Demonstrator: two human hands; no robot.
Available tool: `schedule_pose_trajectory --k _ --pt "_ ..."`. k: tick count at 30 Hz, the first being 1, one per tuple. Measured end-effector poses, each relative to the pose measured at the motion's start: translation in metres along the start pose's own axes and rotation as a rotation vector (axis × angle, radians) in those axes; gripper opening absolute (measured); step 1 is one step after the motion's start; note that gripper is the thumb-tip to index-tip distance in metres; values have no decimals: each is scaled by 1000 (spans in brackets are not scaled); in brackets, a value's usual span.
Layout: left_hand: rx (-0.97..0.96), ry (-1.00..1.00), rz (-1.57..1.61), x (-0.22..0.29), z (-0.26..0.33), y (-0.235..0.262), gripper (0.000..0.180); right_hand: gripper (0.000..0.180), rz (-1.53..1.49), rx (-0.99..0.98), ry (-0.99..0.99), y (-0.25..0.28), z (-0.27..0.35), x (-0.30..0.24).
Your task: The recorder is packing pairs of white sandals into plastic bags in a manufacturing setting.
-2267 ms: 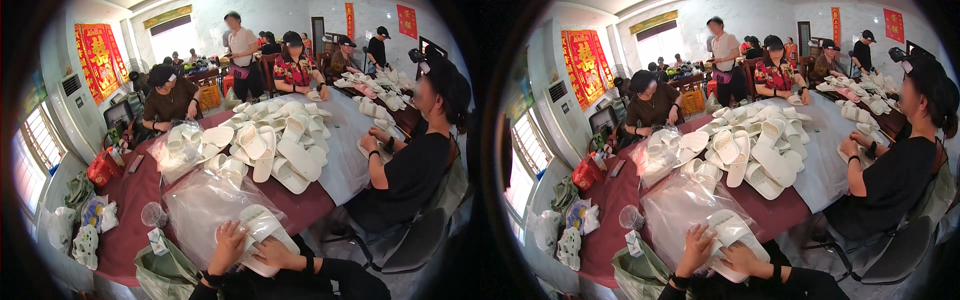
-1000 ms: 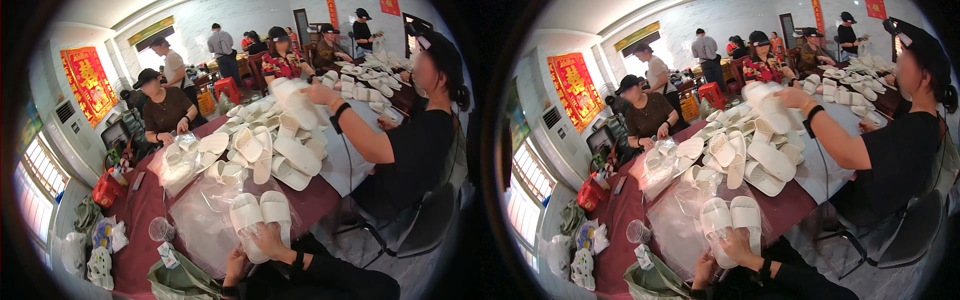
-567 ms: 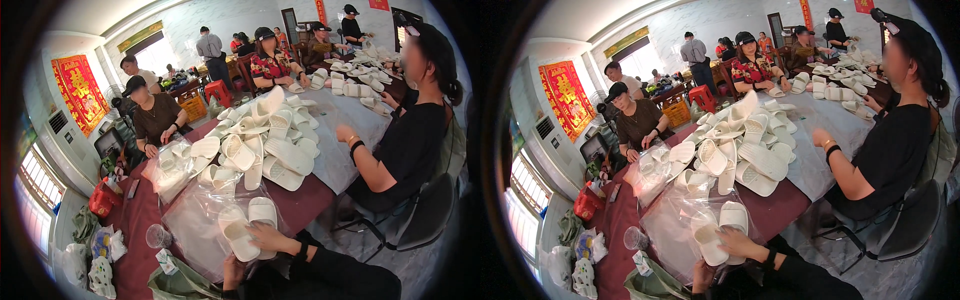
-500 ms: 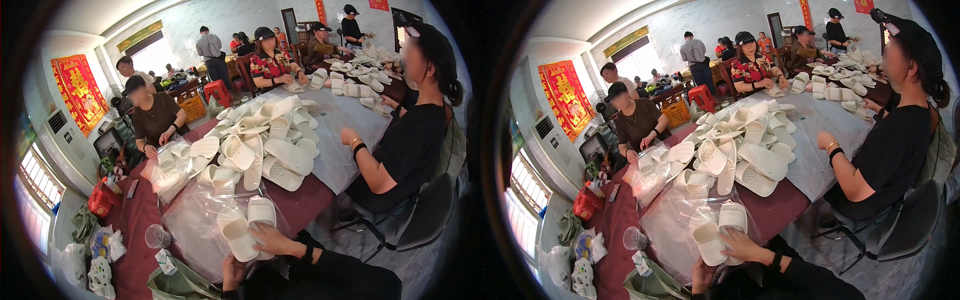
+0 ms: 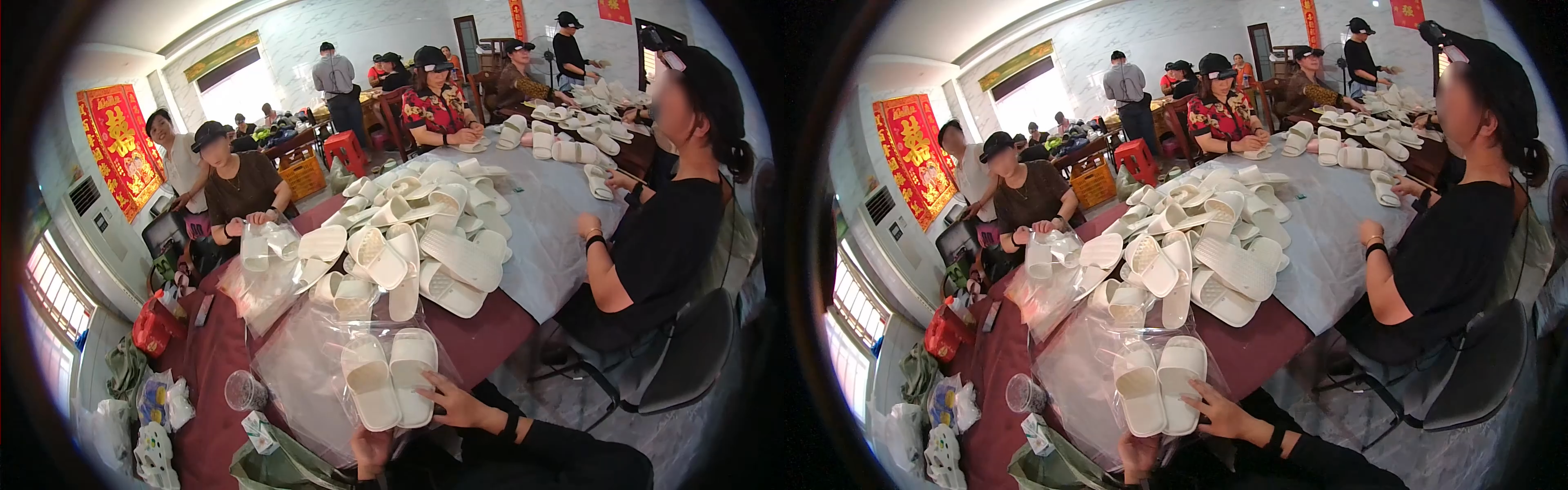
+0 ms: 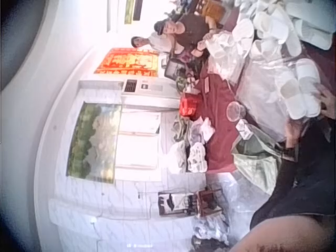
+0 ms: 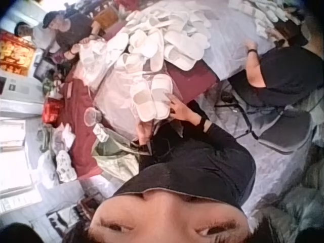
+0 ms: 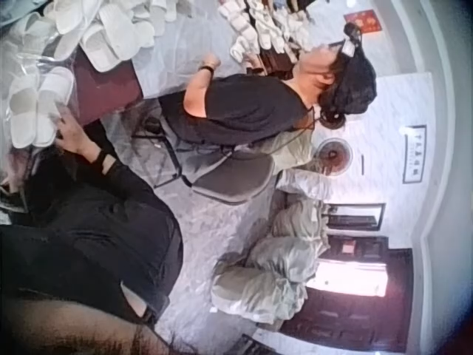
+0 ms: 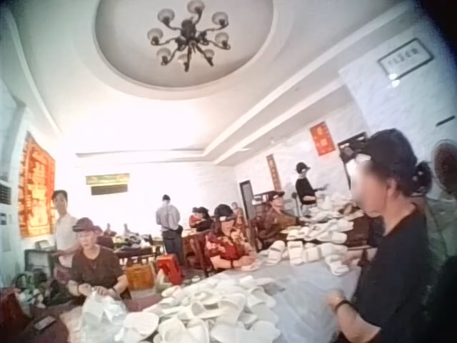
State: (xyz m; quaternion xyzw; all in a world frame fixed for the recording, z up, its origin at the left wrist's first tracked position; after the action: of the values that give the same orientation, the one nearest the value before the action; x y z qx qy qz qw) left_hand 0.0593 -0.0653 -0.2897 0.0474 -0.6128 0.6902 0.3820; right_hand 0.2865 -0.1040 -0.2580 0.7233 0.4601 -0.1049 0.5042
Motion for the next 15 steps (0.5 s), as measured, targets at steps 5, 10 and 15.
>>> schedule_pose_trajectory --k 5,10,15 --pt "-137 91 86 -1 2 -1 46 71 -16 23 26 -6 -9 -4" --pt "-83 95 -24 -4 4 4 48 75 69 -7 35 3 -11 -17" --pt "-32 29 -47 -7 4 -2 46 81 70 154 -105 -2 -1 -18"
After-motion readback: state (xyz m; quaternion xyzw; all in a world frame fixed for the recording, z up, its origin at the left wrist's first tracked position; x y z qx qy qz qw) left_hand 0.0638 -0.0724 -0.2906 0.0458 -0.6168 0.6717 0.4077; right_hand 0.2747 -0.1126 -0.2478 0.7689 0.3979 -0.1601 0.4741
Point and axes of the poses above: each hand's wrist, its own z-axis away from the middle knuckle, its own y-axis out of the back of the hand, x = y × z, the point moved 2 cm from there along -z, towards the middle knuckle, and after that the axes turned 2 degrees about y, right-handed, at the moved point
